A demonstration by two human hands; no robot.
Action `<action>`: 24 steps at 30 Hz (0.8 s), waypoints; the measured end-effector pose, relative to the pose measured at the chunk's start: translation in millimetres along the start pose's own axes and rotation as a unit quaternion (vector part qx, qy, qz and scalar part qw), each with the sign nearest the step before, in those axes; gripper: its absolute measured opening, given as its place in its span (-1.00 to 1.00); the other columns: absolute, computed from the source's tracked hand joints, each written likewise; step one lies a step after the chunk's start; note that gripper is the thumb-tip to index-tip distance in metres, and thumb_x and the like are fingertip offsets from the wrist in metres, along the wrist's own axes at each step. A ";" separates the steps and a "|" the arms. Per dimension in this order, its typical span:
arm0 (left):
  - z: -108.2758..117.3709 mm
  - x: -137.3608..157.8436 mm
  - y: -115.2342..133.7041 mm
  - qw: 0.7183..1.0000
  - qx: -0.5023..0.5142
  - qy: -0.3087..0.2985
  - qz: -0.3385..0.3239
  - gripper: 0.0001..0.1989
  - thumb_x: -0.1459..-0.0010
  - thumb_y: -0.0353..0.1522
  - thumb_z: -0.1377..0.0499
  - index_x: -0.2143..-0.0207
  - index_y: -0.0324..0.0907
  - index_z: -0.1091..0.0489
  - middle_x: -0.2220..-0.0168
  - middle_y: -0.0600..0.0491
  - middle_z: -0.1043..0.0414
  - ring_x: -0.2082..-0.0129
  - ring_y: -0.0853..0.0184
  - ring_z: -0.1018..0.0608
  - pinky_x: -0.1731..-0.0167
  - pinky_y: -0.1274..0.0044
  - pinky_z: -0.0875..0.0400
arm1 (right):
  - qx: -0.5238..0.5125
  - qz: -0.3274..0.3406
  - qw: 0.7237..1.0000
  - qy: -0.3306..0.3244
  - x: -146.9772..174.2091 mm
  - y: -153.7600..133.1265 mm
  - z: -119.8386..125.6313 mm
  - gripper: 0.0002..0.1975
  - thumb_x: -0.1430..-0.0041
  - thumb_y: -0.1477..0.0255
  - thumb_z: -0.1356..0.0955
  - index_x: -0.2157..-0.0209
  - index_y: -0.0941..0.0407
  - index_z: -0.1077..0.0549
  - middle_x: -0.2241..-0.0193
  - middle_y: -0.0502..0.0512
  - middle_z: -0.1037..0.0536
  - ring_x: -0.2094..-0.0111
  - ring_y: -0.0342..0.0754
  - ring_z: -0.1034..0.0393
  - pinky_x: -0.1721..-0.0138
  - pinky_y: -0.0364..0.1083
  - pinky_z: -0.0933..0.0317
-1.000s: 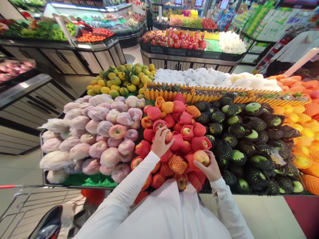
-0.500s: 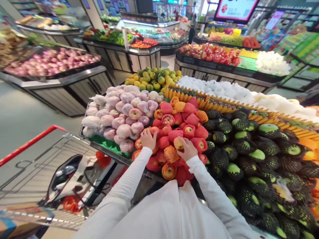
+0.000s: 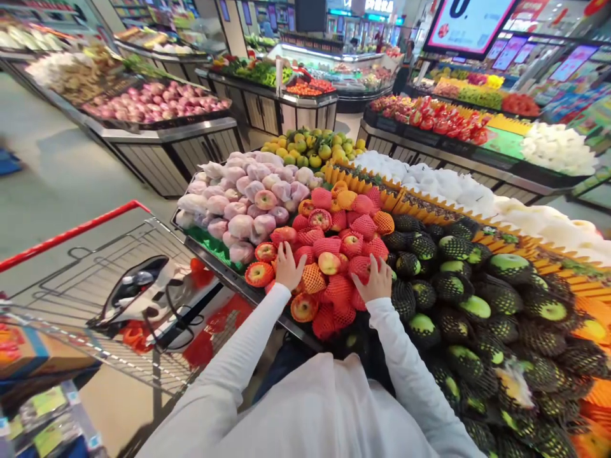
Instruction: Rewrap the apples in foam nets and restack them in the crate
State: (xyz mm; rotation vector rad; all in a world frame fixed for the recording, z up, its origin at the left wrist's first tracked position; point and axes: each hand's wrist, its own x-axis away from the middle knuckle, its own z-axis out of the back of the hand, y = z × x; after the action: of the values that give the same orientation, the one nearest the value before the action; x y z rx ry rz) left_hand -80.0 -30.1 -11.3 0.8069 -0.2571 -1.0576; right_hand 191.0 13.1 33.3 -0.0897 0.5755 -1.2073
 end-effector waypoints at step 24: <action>58.4 -26.0 -78.3 0.972 -0.081 -0.116 -0.189 -0.40 -0.32 -0.17 -0.02 -0.36 -0.08 -0.11 -0.43 -0.16 0.18 -0.38 -0.04 -0.06 -0.31 0.11 -0.01 | 0.074 -0.066 0.985 -0.138 -161.7 -78.1 -39.9 -0.19 -0.02 0.17 -0.52 -0.23 0.13 -0.21 -0.08 0.34 -0.29 0.06 0.15 -0.38 0.08 0.01 -0.28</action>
State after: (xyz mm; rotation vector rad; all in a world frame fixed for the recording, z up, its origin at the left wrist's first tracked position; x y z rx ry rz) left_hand -177.8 -54.1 -20.8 0.5952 -0.2145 -1.5164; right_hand 68.2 138.9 87.7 -0.1693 0.2393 -1.3355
